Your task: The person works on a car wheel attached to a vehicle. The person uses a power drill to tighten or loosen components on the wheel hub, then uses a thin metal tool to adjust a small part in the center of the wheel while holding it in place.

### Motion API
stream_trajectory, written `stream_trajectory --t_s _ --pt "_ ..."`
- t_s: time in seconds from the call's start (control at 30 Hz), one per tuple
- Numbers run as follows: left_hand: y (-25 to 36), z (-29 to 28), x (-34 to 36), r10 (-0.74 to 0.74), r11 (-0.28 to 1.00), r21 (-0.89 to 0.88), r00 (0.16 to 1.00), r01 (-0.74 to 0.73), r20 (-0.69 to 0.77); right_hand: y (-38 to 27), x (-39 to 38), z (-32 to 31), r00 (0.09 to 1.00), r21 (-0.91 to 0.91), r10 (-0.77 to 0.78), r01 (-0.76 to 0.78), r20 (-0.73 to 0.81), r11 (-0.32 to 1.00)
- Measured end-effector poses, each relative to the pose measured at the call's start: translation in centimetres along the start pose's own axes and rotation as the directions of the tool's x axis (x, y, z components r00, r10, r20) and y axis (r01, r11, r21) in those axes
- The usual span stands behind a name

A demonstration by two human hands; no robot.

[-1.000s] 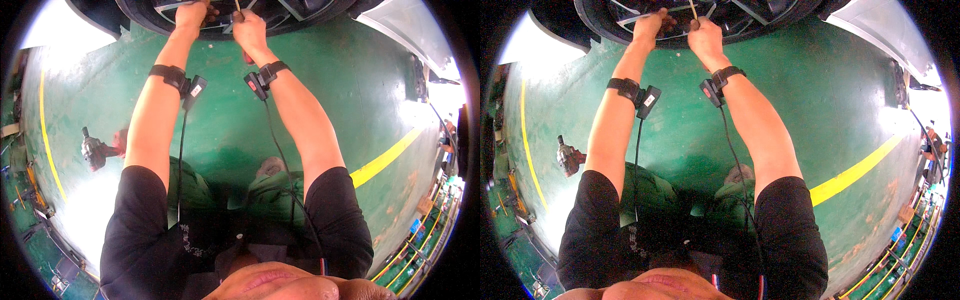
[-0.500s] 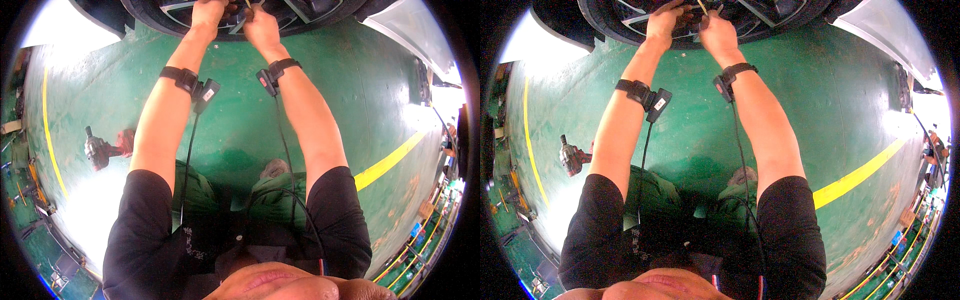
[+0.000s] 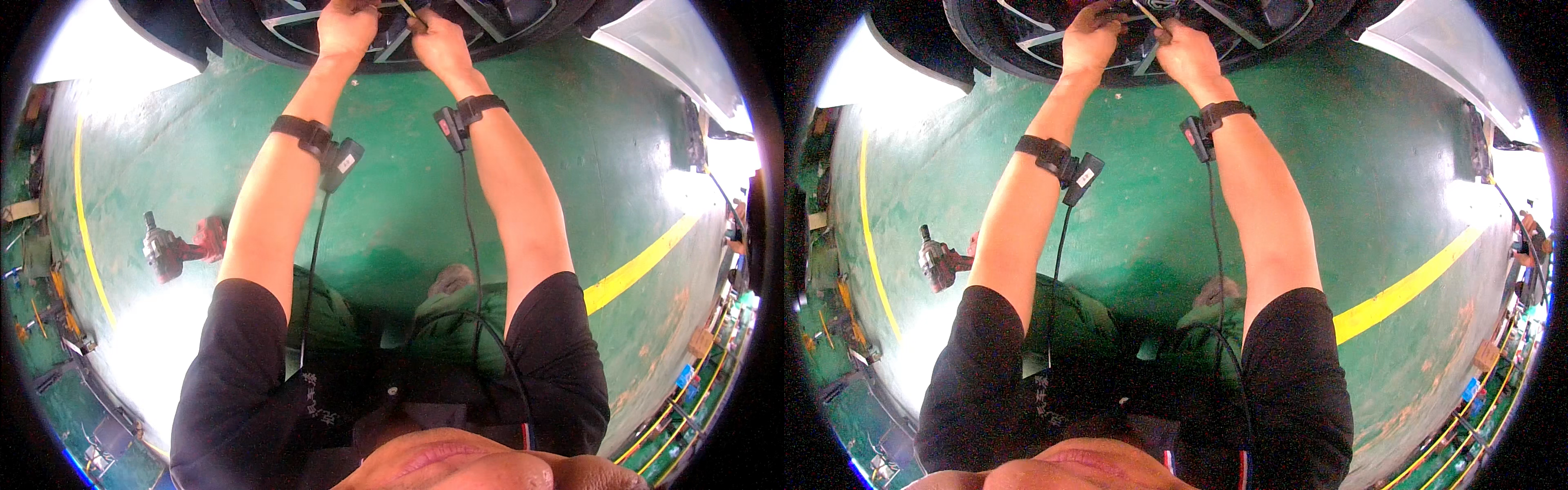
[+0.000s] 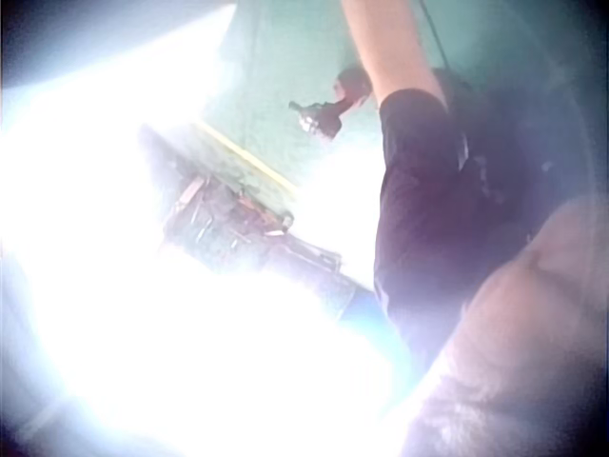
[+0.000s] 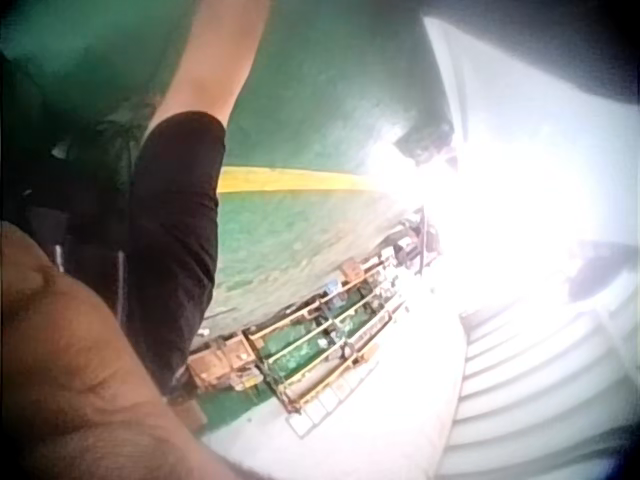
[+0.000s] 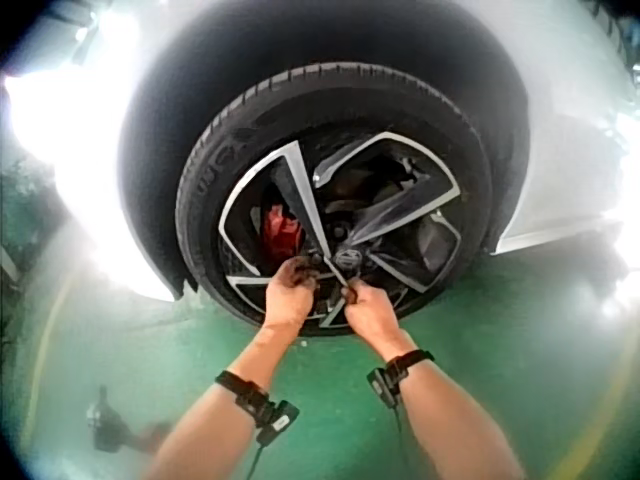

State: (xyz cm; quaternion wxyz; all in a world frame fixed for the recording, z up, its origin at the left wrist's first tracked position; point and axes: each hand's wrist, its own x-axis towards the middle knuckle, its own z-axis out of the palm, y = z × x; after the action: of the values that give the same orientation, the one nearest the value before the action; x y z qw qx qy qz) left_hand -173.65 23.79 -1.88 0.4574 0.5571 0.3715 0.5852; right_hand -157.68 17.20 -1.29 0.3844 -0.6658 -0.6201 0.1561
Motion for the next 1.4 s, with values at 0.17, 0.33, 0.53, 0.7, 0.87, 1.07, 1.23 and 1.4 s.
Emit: stream_trajectory --t_s 0.17,0.33,0.53,0.7,0.87,1.07,1.23,1.4 --pt "2.1 0.9 -1.2 0.205 0.881 0.435 0.979 -0.186 0.002 0.3 -0.3 -0.9 0.988 0.109 0.096 -0.109 0.122 0.988" --pt "2.5 0.5 -1.2 0.448 0.658 0.644 0.891 -0.390 0.081 0.2 0.3 0.5 0.889 0.515 0.235 -0.425 0.394 0.744" --pt "3.7 0.5 -1.4 0.451 0.614 0.677 0.884 -0.406 0.121 0.8 0.2 2.3 0.904 0.613 0.171 -0.395 0.392 0.684" --pt "2.9 0.6 -1.3 0.304 0.763 0.593 0.952 -0.257 0.021 0.6 -1.0 4.0 0.995 0.304 0.102 -0.094 -0.010 0.948" --pt "2.1 0.6 -0.7 0.123 0.833 0.548 0.991 -0.078 -0.046 -0.5 -1.4 2.9 1.000 0.193 0.022 -0.020 -0.008 0.981" --pt "1.6 0.4 -0.2 -0.346 0.934 -0.109 0.938 0.342 -0.024 -2.1 -2.4 0.5 0.993 -0.099 0.014 -0.026 -0.119 0.995" --pt "0.9 0.3 -0.2 -0.297 0.946 -0.141 0.955 0.293 -0.011 -3.0 -2.2 0.9 0.992 -0.261 -0.032 -0.002 -0.124 0.965" --pt "1.1 -0.5 -0.3 -0.318 0.945 -0.062 0.947 0.320 0.044 -3.0 -1.9 -0.1 0.997 -0.275 -0.005 -0.016 -0.077 0.961"
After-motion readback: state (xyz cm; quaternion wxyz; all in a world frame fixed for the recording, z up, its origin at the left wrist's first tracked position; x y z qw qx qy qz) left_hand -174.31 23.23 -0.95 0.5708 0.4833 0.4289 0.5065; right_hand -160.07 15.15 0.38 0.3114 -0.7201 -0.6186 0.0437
